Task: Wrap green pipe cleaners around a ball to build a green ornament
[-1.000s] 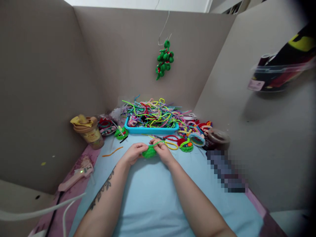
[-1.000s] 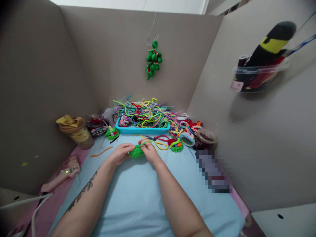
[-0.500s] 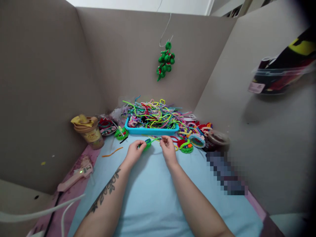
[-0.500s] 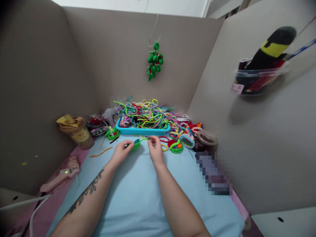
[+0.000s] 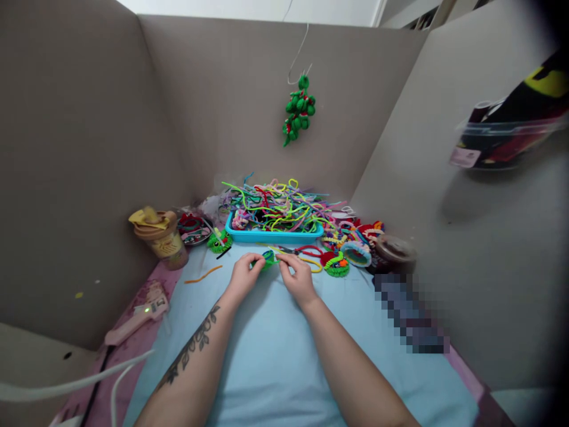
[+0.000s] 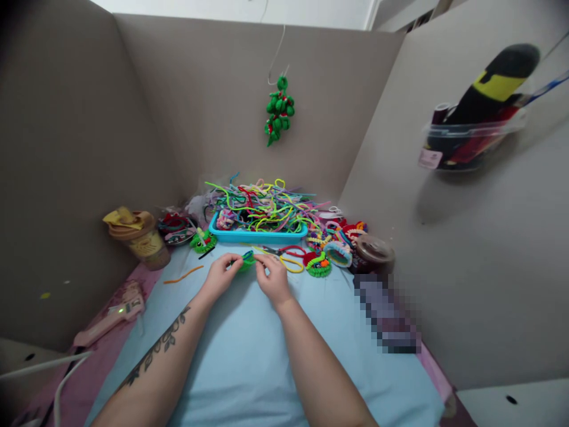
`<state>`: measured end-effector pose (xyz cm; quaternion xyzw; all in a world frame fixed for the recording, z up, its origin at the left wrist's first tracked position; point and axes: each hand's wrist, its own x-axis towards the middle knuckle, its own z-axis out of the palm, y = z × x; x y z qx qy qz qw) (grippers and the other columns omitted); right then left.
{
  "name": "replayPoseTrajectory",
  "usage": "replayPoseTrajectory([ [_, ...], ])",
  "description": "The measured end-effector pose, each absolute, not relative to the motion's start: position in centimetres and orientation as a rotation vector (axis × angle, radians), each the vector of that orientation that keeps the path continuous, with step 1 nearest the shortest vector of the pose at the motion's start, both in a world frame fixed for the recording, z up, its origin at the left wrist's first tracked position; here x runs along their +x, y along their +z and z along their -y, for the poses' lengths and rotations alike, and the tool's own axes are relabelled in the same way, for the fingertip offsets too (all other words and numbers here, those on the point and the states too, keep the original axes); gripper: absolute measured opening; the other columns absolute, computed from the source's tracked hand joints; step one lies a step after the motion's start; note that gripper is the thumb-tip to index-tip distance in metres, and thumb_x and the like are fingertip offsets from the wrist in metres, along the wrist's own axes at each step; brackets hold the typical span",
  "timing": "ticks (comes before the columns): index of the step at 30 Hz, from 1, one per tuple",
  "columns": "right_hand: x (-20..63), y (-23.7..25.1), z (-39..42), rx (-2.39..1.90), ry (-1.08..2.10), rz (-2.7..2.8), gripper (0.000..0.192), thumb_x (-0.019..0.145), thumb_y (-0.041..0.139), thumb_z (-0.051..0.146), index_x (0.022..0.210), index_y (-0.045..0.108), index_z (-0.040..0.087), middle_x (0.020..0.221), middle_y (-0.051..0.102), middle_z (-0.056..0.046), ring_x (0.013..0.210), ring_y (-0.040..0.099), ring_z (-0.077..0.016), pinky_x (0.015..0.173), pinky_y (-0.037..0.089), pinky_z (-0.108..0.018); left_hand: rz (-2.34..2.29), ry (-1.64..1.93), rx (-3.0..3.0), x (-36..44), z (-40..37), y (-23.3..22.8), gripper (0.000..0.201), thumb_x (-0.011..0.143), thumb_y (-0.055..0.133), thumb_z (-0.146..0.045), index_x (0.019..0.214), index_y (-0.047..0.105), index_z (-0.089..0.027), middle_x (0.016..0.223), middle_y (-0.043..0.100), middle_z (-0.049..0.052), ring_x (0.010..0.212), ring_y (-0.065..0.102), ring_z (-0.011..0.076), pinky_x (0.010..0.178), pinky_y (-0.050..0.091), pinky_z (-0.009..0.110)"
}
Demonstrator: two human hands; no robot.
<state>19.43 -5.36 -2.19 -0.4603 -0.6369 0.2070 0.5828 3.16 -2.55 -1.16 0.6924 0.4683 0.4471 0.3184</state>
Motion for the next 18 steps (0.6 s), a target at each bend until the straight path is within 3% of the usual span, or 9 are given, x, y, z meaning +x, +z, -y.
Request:
replayPoseTrajectory([
  [6,18.66,-2.66,5.12,-1.118,0.77,1.22,0.02,0.074,0.061,0.032,0.087,0.068,0.02,0.085,0.069,-0.006,0.076,0.063,-0.0198,0.071,0.051,-0.034,-1.202,1.237,1.906,3.38,2.88,-0.85,0.015,0.078,0.055,-0.03,0.074,0.064,-0.019,0.079,0.065,0.005,0.082,0.056,0.0197,0.078,0.04,0.031],
  [18,18.83,-2.39,4.66,-1.038,0.992,1.027,0.023,0.069,0.066,0.035,0.084,0.069,0.018,0.073,0.071,-0.005,0.063,0.063,-0.0178,0.056,0.05,-0.03,-1.168,1.256,1.853,3.48,2.92,-0.87,0.016,0.077,0.056,-0.031,0.076,0.065,-0.018,0.081,0.065,0.005,0.082,0.057,0.0195,0.077,0.041,0.03],
])
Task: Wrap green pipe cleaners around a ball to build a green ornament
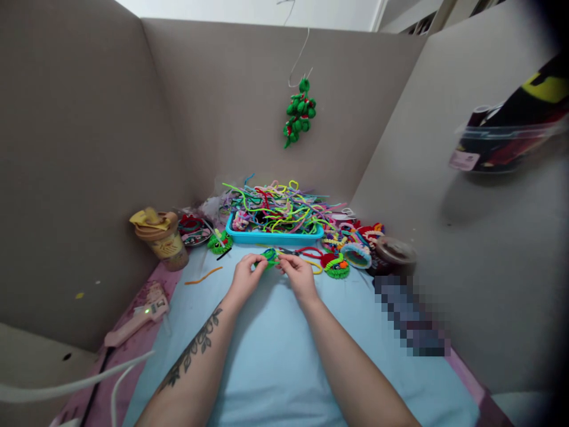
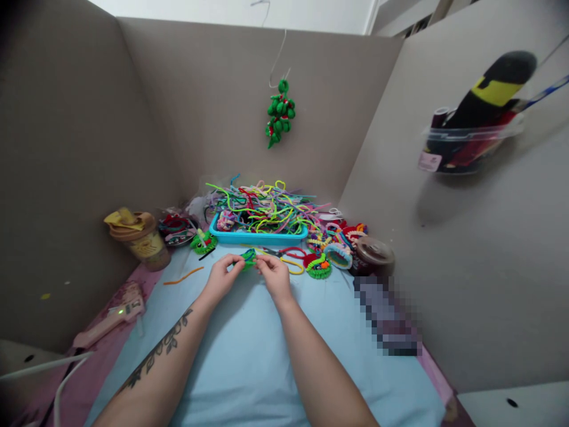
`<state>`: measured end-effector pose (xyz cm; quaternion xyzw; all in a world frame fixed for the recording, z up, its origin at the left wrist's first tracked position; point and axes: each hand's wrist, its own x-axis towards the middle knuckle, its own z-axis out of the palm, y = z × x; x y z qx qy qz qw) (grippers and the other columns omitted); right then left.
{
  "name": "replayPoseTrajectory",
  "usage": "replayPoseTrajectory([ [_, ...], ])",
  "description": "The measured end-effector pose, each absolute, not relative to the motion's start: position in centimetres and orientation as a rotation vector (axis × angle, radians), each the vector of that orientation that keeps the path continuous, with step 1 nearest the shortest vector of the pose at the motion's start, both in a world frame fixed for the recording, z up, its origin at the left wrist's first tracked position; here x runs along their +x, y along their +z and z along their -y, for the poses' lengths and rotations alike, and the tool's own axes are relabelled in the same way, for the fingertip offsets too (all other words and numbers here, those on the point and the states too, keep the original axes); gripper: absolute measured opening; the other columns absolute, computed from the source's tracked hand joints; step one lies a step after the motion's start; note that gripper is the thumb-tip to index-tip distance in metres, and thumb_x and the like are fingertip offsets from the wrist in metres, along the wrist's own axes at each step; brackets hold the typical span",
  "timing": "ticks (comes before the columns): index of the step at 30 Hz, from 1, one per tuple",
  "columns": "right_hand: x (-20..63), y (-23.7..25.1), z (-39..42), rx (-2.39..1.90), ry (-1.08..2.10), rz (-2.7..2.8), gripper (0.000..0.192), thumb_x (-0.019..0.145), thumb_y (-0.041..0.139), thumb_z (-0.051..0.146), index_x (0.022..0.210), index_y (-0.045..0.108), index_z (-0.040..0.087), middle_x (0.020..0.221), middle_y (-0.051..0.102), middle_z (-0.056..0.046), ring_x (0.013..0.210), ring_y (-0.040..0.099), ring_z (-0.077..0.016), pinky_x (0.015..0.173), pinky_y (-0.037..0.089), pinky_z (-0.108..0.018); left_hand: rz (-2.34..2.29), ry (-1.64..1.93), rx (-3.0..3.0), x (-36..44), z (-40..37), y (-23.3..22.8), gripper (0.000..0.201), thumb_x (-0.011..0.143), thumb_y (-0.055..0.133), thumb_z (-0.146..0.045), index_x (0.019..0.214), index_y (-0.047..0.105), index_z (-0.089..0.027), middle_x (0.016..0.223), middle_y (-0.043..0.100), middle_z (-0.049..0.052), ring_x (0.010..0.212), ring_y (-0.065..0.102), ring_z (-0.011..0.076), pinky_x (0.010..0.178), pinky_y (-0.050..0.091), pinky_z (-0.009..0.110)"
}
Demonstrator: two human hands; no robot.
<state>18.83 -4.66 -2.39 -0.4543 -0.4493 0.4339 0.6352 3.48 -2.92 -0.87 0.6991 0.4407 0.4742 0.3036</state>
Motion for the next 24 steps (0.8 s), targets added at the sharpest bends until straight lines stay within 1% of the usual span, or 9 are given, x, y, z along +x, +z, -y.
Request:
replayPoseTrajectory([
  [5,19.07,-2.64,4.41,-1.024,1.016,1.029,0.025,0.069,0.067,0.038,0.082,0.069,0.017,0.06,0.067,-0.002,0.05,0.057,-0.0138,0.051,0.046,-0.028,-1.155,1.267,1.826,3.58,2.89,-0.82,0.013,0.075,0.058,-0.029,0.074,0.065,-0.019,0.079,0.065,0.005,0.081,0.056,0.0195,0.078,0.04,0.031],
  [9,19.16,-3.01,4.19,-1.05,1.012,1.014,0.028,0.069,0.066,0.04,0.083,0.069,0.016,0.059,0.066,-0.002,0.048,0.055,-0.0127,0.049,0.044,-0.027,-1.152,1.301,1.848,3.61,2.9,-0.88,0.012,0.076,0.058,-0.028,0.074,0.066,-0.019,0.079,0.065,0.005,0.081,0.056,0.0196,0.078,0.041,0.031],
  [15,19.13,-2.8,4.3,-1.044,1.007,1.014,0.027,0.069,0.067,0.039,0.082,0.069,0.016,0.057,0.065,-0.001,0.047,0.053,-0.0114,0.049,0.043,-0.025,-1.138,1.271,1.936,3.53,2.85,-1.02,0.012,0.077,0.058,-0.028,0.075,0.067,-0.02,0.077,0.065,0.005,0.08,0.056,0.0194,0.076,0.04,0.03],
  [24,19.07,-2.43,4.48,-1.047,1.013,1.011,0.026,0.068,0.067,0.039,0.08,0.069,0.016,0.056,0.064,-0.001,0.046,0.051,-0.0113,0.048,0.042,-0.025,-1.135,1.264,1.961,3.45,2.7,-1.28,0.011,0.077,0.058,-0.027,0.076,0.067,-0.02,0.078,0.065,0.005,0.08,0.056,0.0195,0.076,0.041,0.03],
])
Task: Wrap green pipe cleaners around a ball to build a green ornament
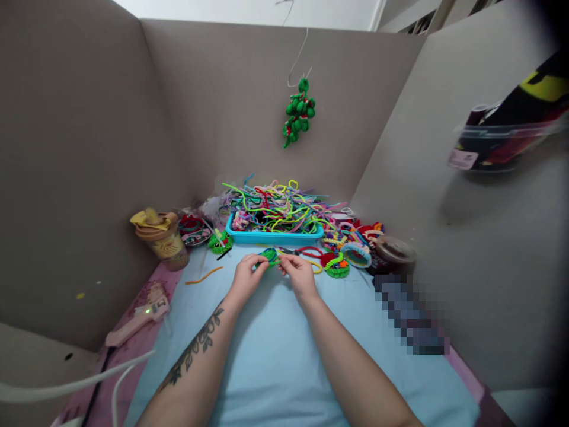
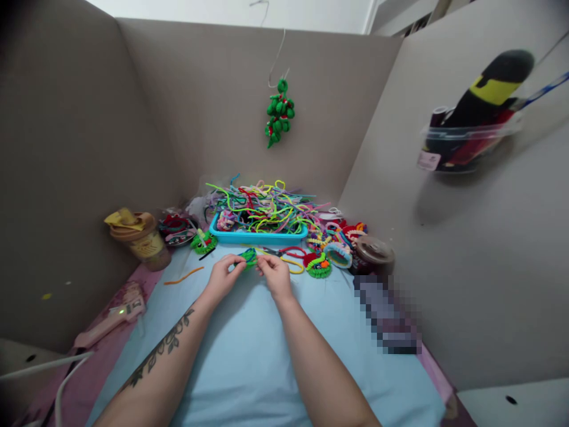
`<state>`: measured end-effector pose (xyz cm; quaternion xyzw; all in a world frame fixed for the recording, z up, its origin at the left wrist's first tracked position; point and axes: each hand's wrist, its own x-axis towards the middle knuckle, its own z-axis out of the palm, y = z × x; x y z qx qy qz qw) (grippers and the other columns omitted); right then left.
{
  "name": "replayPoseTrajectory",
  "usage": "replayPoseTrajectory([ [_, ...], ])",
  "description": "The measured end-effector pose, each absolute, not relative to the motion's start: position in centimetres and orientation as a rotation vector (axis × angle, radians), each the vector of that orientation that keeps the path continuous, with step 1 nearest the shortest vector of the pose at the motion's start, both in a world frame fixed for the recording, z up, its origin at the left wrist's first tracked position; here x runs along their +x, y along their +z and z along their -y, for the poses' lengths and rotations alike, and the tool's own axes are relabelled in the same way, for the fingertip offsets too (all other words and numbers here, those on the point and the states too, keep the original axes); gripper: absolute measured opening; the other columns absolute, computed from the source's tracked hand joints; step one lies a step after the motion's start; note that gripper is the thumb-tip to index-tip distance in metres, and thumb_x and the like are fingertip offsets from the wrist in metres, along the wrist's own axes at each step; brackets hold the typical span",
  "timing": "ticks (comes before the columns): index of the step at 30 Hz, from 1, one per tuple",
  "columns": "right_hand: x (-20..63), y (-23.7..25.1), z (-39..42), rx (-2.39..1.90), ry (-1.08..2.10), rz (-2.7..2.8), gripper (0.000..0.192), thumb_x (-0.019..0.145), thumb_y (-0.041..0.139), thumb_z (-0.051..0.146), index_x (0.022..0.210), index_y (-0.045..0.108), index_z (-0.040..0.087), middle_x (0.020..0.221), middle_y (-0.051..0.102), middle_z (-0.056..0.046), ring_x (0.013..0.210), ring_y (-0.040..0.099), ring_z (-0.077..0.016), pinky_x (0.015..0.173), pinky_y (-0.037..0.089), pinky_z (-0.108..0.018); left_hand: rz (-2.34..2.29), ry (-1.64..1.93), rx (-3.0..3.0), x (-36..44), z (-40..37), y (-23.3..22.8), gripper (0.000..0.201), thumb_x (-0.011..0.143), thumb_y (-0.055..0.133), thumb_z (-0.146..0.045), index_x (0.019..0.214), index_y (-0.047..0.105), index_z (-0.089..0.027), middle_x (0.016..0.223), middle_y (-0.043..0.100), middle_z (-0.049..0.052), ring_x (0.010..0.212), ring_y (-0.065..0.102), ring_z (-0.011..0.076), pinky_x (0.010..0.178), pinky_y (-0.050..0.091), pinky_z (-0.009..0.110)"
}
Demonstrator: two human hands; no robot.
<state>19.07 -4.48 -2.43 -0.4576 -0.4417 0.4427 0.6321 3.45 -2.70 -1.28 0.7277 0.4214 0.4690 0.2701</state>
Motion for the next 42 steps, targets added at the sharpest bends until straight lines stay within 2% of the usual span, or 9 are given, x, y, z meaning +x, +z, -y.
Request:
replayPoseTrajectory([
  [11,19.3,-3.1,4.4,-1.176,0.893,1.177,0.02,0.071,0.063,0.033,0.079,0.071,0.017,0.061,0.066,-0.002,0.054,0.057,-0.0143,0.053,0.046,-0.026,-1.162,1.18,2.15,3.2,2.7,-1.3,0.013,0.08,0.056,-0.026,0.079,0.066,-0.019,0.08,0.065,0.005,0.082,0.057,0.0185,0.077,0.042,0.03],
  [20,19.4,-2.7,4.6,-1.119,0.887,1.279,0.016,0.073,0.06,0.03,0.08,0.071,0.02,0.062,0.065,-0.001,0.053,0.055,-0.0135,0.052,0.045,-0.026,-1.123,1.089,1.986,3.1,2.8,-0.8,0.018,0.08,0.054,-0.03,0.079,0.065,-0.016,0.078,0.065,0.003,0.077,0.059,0.0163,0.072,0.045,0.027],
  [26,19.5,-2.4,4.8,-1.12,0.632,1.341,0.016,0.075,0.06,0.025,0.085,0.071,0.021,0.084,0.068,-0.005,0.077,0.061,-0.0183,0.07,0.048,-0.03,-1.11,1.129,1.931,3.3,2.9,-0.8,0.018,0.08,0.054,-0.031,0.079,0.064,-0.016,0.081,0.066,0.004,0.08,0.059,0.0163,0.075,0.045,0.027],
  [30,19.4,-2.2,5.1,-1.134,0.558,1.301,0.009,0.075,0.059,0.023,0.078,0.067,0.021,0.074,0.063,-0.002,0.068,0.057,-0.0155,0.065,0.047,-0.028,-1.088,1.192,2.005,3.5,3.2,-0.7,0.015,0.081,0.055,-0.029,0.08,0.064,-0.017,0.081,0.064,0.004,0.081,0.058,0.0167,0.076,0.044,0.028],
  [34,19.4,-2.1,5.0,-1.082,0.46,1.326,0.008,0.073,0.058,0.018,0.069,0.065,0.02,0.078,0.054,-0.002,0.071,0.054,-0.0146,0.062,0.045,-0.026,-1.052,1.223,2.08,3.6,3.4,-0.7,0.013,0.081,0.055,-0.027,0.08,0.064,-0.018,0.08,0.064,0.005,0.081,0.057,0.0171,0.077,0.044,0.029],
  [38,19.3,-2.2,5.0,-1.08,0.46,1.346,0.011,0.074,0.056,0.016,0.072,0.065,0.021,0.078,0.052,-0.002,0.07,0.053,-0.014,0.06,0.045,-0.026,-1.066,1.225,2.126,3.6,3.2,-0.9,0.012,0.082,0.055,-0.026,0.081,0.064,-0.018,0.08,0.064,0.005,0.082,0.057,0.0177,0.077,0.044,0.03],
  [42,19.5,-1.9,5.0,-1.085,0.476,1.418,0.025,0.077,0.051,0.015,0.097,0.064,0.023,0.093,0.055,-0.005,0.082,0.055,-0.0162,0.064,0.046,-0.027,-1.125,1.205,2.155,3.4,2.9,-1.0,0.011,0.082,0.054,-0.025,0.081,0.064,-0.019,0.08,0.064,0.004,0.083,0.056,0.0183,0.078,0.043,0.032],
])
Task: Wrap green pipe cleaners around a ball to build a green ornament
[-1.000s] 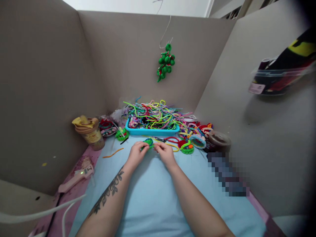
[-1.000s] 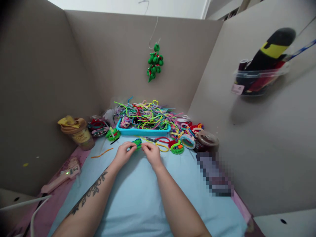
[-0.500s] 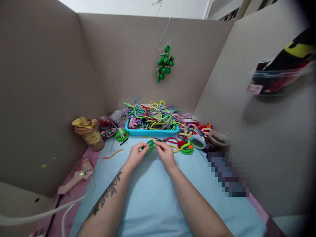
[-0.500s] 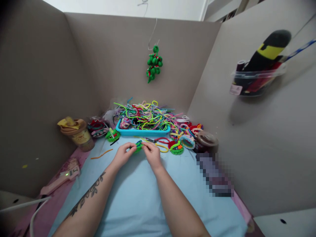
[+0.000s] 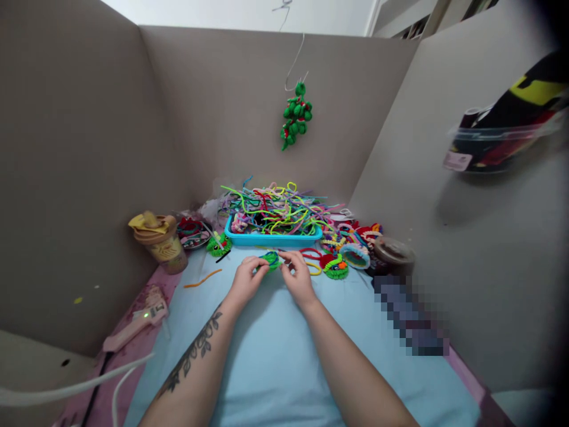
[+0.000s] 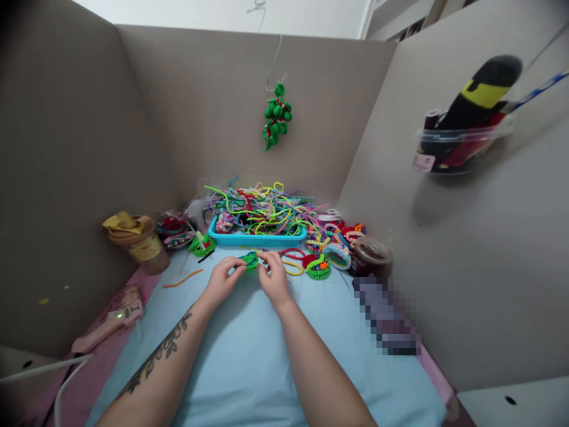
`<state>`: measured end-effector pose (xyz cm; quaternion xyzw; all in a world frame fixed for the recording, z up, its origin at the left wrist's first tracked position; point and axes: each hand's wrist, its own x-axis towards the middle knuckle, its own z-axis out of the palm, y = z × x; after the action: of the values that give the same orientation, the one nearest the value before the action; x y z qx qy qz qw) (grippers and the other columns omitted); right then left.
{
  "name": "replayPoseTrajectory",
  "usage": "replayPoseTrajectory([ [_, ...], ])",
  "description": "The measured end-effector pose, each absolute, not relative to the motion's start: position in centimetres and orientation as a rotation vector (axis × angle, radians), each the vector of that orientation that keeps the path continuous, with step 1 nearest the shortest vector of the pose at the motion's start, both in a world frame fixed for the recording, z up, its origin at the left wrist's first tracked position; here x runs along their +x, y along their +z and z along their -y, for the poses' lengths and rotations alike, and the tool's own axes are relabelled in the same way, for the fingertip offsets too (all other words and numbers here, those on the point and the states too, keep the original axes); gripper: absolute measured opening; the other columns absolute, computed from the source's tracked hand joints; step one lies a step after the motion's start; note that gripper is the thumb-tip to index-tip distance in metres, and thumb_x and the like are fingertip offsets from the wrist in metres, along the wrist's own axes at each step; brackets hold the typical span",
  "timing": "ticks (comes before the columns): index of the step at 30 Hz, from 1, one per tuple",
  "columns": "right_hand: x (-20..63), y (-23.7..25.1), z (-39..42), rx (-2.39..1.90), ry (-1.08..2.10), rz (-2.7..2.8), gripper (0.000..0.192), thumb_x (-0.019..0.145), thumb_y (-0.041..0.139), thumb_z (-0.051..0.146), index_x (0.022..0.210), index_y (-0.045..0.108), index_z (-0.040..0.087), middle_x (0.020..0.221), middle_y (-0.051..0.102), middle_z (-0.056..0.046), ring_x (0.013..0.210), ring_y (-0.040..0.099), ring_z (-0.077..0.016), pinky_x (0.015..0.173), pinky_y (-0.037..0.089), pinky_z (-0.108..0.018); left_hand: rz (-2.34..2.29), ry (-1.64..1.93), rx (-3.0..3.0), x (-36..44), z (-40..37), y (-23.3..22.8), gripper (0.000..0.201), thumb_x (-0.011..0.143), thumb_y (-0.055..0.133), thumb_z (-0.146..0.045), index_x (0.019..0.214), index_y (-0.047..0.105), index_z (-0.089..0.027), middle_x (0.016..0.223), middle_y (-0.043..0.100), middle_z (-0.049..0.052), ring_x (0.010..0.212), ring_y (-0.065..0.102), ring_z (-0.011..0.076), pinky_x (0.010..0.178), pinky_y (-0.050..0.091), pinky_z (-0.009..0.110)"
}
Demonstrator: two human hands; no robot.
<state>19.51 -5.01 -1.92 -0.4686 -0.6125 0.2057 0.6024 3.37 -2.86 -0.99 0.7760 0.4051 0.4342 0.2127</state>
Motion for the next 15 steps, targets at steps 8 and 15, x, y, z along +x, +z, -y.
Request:
replayPoseTrajectory([
  [8,21.0,-1.9,4.6,-1.194,0.488,1.751,0.01,0.076,0.059,0.024,0.076,0.068,0.023,0.114,0.055,-0.007,0.113,0.045,-0.0227,0.099,0.031,-0.042,-1.15,1.047,2.523,2.9,3.0,-0.5,0.011,0.081,0.054,-0.02,0.08,0.065,-0.022,0.09,0.059,0.004,0.096,0.049,0.02,0.088,0.037,0.038],
  [15,20.7,-2.5,4.2,-1.162,0.765,1.661,0.007,0.071,0.06,0.02,0.066,0.065,0.019,0.112,0.056,-0.009,0.11,0.051,-0.0217,0.096,0.034,-0.039,-1.085,0.979,2.673,3.0,3.4,-0.3,0.009,0.079,0.058,-0.022,0.078,0.067,-0.023,0.091,0.055,0.004,0.097,0.046,0.0209,0.089,0.035,0.039],
])
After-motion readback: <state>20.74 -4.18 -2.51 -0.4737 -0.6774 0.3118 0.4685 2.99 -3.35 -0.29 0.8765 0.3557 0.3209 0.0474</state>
